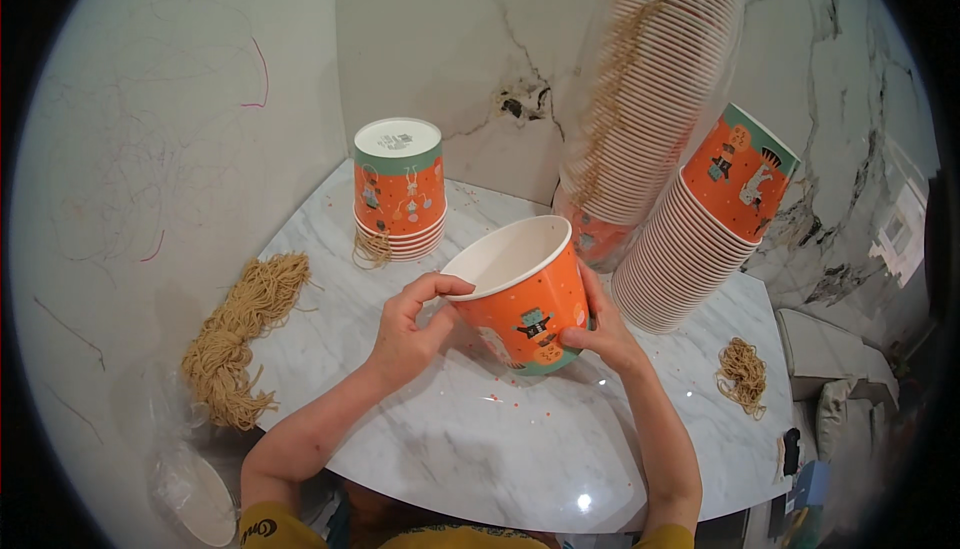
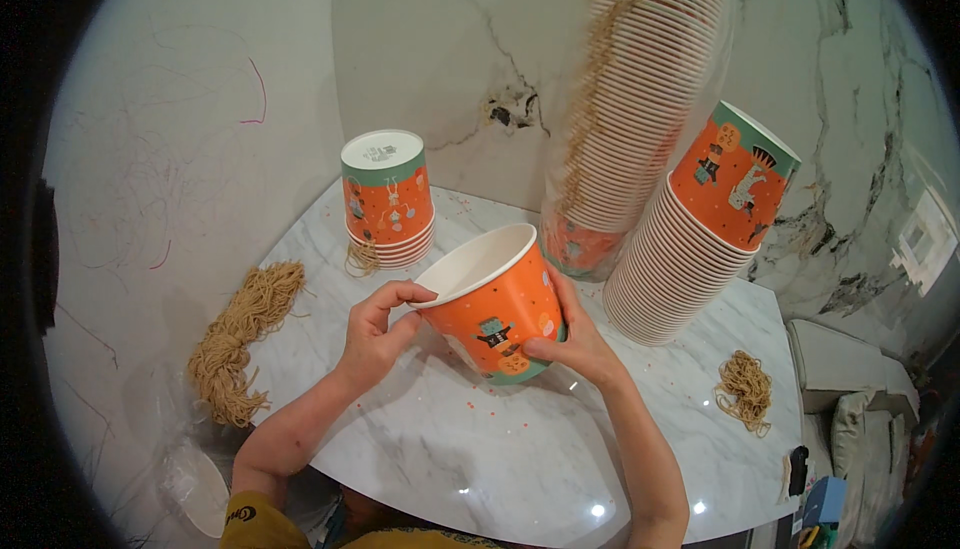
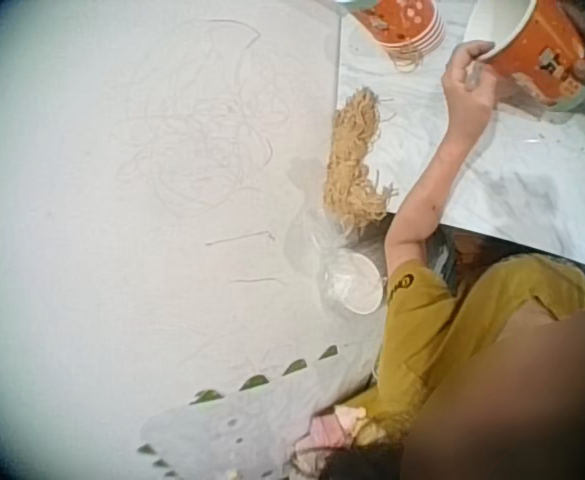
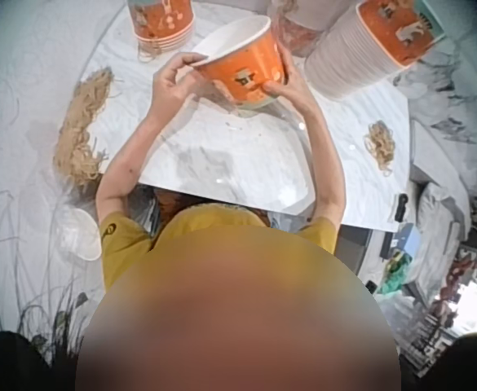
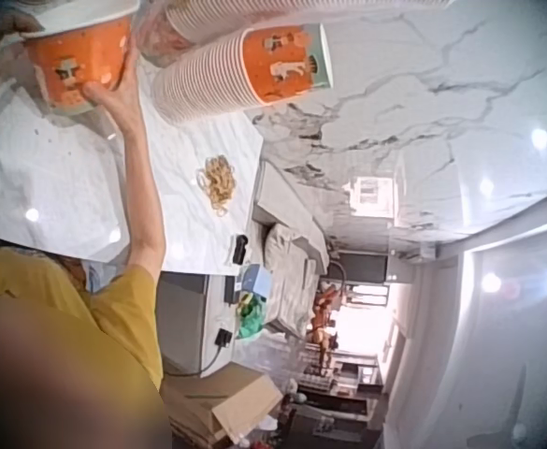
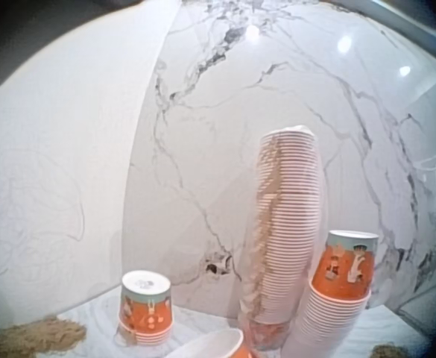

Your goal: Manually tying a thin brown string around the top rim of decorative paper cups.

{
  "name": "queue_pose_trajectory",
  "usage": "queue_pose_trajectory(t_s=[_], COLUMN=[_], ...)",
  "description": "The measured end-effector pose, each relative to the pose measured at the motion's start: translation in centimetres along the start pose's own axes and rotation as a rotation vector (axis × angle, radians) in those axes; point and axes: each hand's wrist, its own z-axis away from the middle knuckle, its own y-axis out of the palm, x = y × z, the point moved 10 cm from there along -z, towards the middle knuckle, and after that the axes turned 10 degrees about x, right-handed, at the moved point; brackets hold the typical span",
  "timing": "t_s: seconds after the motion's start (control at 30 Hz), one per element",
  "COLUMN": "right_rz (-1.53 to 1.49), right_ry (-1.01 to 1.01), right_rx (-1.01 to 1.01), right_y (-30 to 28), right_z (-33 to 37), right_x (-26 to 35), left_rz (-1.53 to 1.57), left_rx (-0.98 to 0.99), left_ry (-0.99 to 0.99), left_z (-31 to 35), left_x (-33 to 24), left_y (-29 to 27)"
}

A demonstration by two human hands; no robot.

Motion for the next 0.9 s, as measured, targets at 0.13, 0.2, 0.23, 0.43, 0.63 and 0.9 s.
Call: queue_pose_trajectory(t_s=[0.13, 0.2, 0.23, 0.43, 0.63, 0.9], right_rz=[-0.016, -0.047, -0.045, 0.093, 0.522, 1.080], right_ry=[-0.001, -0.003, -0.003, -0.009, -0.249, -0.346], right_rx=[0.039, 0.081, 0.081, 0.051, -0.113, -0.286], right_y=[-0.3, 0.0, -0.3, -1.5, -2.0, 1.2], right_z=[0.0, -0.2, -0.2, 0.2, 2.9, 8.3], right_x=[-1.0, -0.6, -0.9, 0.7, 6.7, 10.6], left_rz=[0.035, 0.025, 0.029, -0.026, -0.244, -0.343], left_rx=[-0.001, -0.001, 0.007, 0.022, 0.105, 0.261], left_ry=[-0.014, -0.015, -0.017, 0.017, 0.192, 0.357], left_z=[-0.3, -0.4, -0.4, -0.4, -1.7, -2.7], left_x=[-0.1, -0.3, -0.1, -0.7, -3.8, -7.3], left_y=[0.2, 0.3, 0.3, 1.3, 4.4, 10.6])
